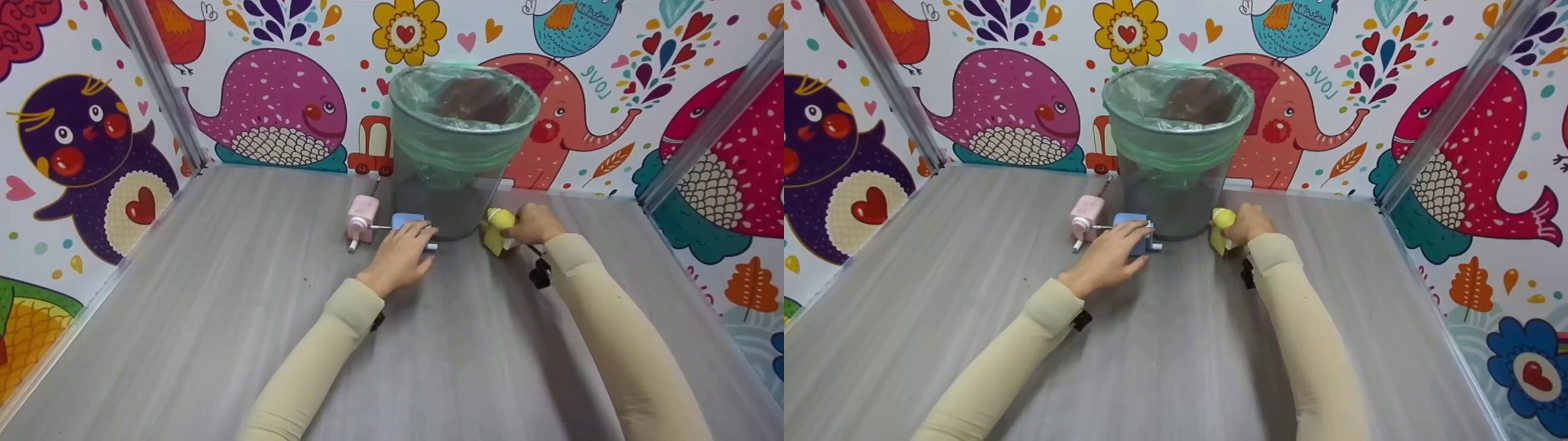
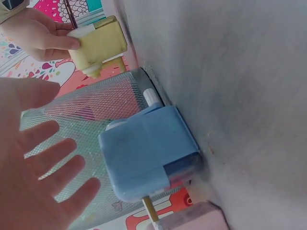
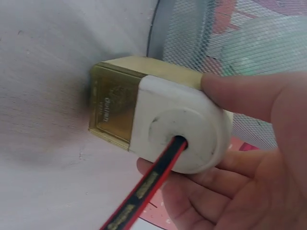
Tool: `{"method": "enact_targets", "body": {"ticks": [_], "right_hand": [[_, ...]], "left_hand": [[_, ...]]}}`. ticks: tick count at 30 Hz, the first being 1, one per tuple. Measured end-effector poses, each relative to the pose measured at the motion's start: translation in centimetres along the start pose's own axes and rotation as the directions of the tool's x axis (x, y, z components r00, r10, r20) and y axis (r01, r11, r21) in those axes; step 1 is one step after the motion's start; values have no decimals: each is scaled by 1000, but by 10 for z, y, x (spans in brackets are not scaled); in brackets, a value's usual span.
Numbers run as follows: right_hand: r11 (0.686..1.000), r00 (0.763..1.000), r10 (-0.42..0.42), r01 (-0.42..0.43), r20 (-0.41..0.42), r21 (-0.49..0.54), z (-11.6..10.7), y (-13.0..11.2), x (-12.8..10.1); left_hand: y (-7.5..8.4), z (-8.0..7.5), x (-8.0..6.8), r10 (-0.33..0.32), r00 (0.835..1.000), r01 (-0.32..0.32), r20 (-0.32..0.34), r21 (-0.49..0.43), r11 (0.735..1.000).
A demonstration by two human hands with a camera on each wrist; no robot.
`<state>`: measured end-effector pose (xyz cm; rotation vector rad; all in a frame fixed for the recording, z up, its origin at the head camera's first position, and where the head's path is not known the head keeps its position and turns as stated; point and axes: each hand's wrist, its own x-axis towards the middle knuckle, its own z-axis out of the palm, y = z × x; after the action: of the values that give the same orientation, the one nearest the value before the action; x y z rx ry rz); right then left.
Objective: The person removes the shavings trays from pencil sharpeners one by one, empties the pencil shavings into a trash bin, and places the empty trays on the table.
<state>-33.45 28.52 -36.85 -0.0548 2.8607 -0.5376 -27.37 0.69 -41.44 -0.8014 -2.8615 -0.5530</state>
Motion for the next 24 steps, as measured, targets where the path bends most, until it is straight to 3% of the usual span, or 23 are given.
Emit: {"method": "enact_targets", "body": {"ticks": [17,24], "right_hand": [[989,985,-144,148,97,-32,-1,-16,-10],[971,960,-233,237,157,-9,6,-23,-12]], "left_hand": [[-2,-1,0,-33,999,33,34,-5,999],[-5,0,0,-19,1000,19,5,18,1000]]}}
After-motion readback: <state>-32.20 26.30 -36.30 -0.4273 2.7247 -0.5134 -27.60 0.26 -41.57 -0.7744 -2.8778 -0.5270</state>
